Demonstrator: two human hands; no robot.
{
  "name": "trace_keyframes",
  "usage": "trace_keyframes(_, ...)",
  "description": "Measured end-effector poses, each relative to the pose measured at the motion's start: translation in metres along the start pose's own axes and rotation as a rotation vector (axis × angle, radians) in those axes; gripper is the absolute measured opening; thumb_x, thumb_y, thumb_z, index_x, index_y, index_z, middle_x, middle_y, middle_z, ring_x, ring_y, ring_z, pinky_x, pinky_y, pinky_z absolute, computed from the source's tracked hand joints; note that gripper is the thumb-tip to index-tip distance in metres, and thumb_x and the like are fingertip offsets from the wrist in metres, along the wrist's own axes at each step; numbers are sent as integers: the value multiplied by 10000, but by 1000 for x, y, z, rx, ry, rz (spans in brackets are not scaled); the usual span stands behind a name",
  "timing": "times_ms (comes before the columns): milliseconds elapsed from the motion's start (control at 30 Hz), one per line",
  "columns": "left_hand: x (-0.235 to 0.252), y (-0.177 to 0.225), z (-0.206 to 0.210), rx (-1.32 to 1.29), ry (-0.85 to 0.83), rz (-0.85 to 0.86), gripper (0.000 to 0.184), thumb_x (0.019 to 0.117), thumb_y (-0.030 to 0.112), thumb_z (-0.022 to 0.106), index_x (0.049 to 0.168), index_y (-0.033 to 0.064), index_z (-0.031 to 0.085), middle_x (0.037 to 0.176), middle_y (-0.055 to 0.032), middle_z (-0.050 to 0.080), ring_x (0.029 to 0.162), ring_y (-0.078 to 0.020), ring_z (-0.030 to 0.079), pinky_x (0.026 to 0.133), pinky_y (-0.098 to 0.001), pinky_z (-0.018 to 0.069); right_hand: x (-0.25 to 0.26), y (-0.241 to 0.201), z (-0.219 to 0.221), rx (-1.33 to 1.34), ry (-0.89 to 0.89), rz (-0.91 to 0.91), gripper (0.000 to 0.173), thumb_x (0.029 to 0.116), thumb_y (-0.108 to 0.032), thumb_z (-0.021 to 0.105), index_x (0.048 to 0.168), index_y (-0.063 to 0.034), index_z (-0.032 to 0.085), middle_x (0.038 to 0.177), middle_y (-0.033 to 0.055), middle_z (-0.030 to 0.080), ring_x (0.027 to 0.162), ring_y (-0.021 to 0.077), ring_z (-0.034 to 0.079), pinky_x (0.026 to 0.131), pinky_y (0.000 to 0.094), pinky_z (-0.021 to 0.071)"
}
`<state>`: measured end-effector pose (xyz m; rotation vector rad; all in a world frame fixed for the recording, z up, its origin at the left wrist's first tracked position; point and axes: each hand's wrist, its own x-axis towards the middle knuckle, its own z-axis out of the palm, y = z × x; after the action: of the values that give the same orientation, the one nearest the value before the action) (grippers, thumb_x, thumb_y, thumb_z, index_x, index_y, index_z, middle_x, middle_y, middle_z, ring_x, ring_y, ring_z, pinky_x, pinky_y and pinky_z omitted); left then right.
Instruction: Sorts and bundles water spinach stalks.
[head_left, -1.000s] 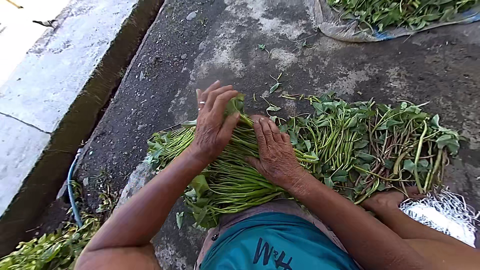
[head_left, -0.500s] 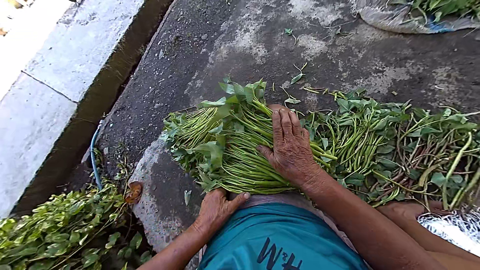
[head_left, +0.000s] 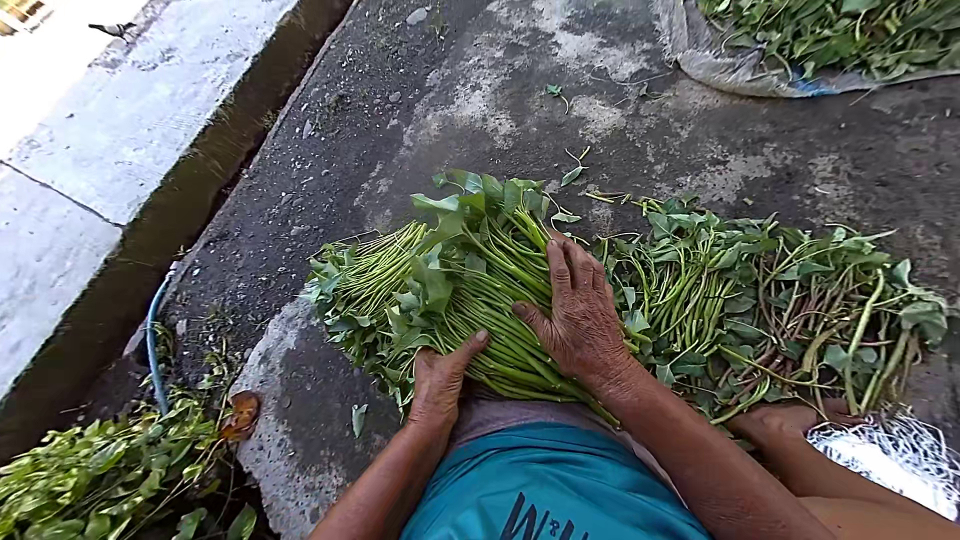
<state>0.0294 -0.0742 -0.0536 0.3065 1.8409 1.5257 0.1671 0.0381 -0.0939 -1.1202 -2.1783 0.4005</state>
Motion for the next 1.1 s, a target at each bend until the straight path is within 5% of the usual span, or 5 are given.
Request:
trace_keyframes(233, 4, 18, 25, -147, -50, 135, 561, 766, -40, 761, 1259, -65, 494, 1067, -110, 691, 996, -141, 693, 888, -312, 603, -1, 7, -11, 142, 17, 197, 762, 1011, -517, 534, 1509, 50, 431, 1274, 285, 608, 1089, 431, 654, 882, 582, 538)
trace_keyframes(400, 16, 39, 33, -349, -118, -137, 347, 985, -3, 590, 1319, -23, 499, 1146, -164, 665, 1038, -221, 675, 920, -412, 586, 6, 7, -20, 231, -84, 355, 805, 984, -591, 516, 1511, 15, 457, 1273, 288, 624, 1083, 404, 670, 902, 554, 546)
trace_keyframes(833, 17, 41, 37, -424, -233, -178, 188, 962, -59, 543, 1136, 5, 575, 986, -111, 716, 918, -184, 717, 830, -385, 619, 3, -1, -41, 477, -334, 552, 796, 1018, -550, 477, 1614, -56, 292, 1334, 194, 651, 1200, 302, 650, 1021, 520, 493)
trace_keyframes(967, 15, 41, 34, -460, -274, -212, 167, 989, -33, 506, 1133, 8, 579, 990, -116, 720, 920, -193, 721, 836, -392, 620, -3, -6, -48, 448, -338, 438, 1245, 806, -835, 556, 1619, 26, 172, 1430, 209, 586, 1260, 304, 621, 1030, 524, 504)
trace_keyframes(1100, 12, 38, 25, -545, -380, -159, 226, 891, -38, 606, 1112, 1, 587, 1003, -131, 730, 944, -205, 729, 857, -409, 625, -10, -10, -45, 423, -274, 327, 1483, 535, -711, 863, 1591, 70, 173, 1328, 190, 646, 1130, 276, 680, 921, 488, 575)
